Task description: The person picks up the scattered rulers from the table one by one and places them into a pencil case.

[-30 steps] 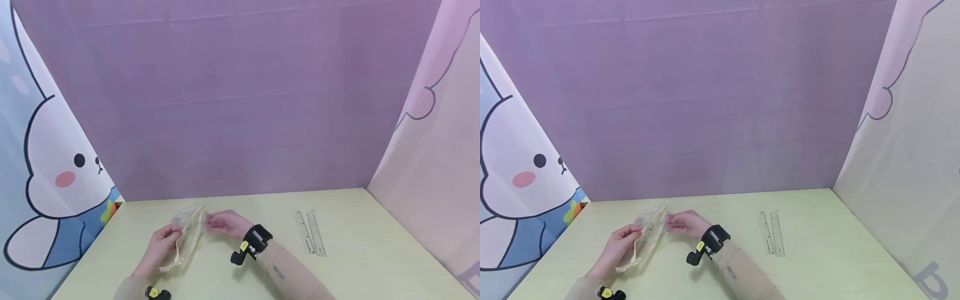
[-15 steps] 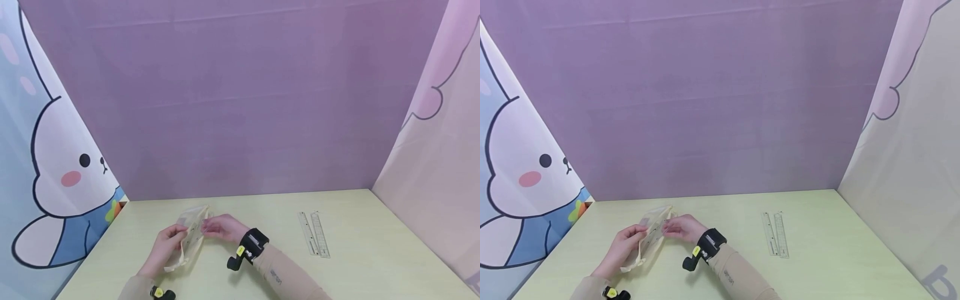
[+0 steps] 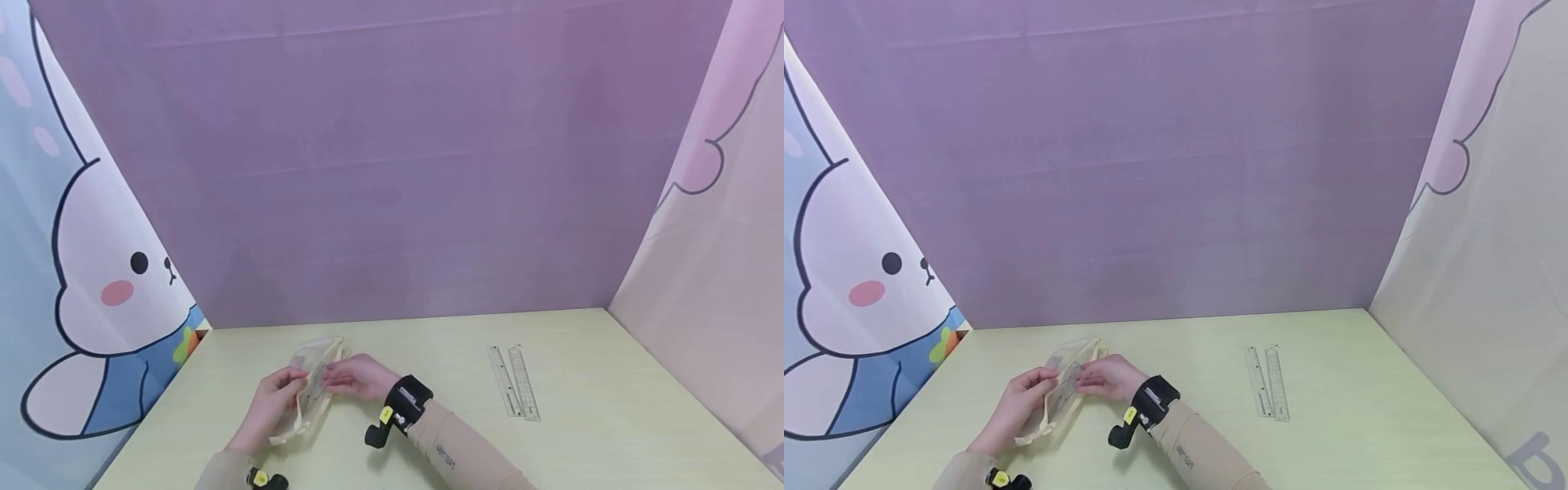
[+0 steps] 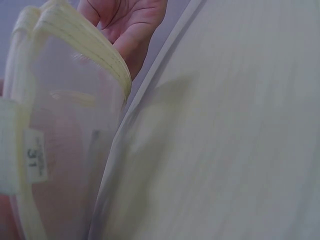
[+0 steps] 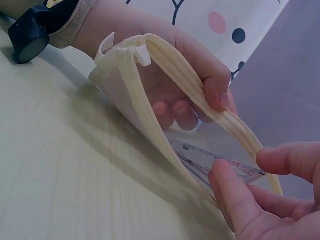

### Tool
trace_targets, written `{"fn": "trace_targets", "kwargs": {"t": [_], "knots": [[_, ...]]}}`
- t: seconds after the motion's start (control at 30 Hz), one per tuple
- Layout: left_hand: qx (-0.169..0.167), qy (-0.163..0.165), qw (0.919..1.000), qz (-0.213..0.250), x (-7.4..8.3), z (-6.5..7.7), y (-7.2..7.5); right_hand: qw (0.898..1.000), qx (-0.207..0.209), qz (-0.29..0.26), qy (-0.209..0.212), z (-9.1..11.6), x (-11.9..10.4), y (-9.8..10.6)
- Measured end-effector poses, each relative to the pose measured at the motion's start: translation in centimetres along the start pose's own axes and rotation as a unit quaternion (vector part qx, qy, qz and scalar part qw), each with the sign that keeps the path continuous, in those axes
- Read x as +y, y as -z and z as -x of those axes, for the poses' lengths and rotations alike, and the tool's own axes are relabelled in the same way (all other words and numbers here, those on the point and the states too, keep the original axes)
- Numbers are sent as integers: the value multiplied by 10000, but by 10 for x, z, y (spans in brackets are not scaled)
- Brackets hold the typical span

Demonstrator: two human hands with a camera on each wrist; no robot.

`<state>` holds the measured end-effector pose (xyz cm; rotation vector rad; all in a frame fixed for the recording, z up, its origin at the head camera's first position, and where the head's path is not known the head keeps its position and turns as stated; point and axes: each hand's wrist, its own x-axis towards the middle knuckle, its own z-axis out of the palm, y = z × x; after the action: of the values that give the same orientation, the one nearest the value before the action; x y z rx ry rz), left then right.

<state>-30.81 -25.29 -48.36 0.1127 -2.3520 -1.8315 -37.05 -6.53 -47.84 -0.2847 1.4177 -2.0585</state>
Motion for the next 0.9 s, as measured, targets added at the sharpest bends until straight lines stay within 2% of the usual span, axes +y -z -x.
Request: {"fn": "trace_targets", "kwargs": {"t": [0.43,0.7,0.9], "knots": [[-13,4,10000,19,1,1,1,9999,58,87,-109,12,-6,-8],[-83,71,9999,58,0,1,3,9986,-463,102,-235,24,-8,-15],[-125,69,9999,46,1,1,4,9984,-459,231,-245,30,-12,-20]]}}
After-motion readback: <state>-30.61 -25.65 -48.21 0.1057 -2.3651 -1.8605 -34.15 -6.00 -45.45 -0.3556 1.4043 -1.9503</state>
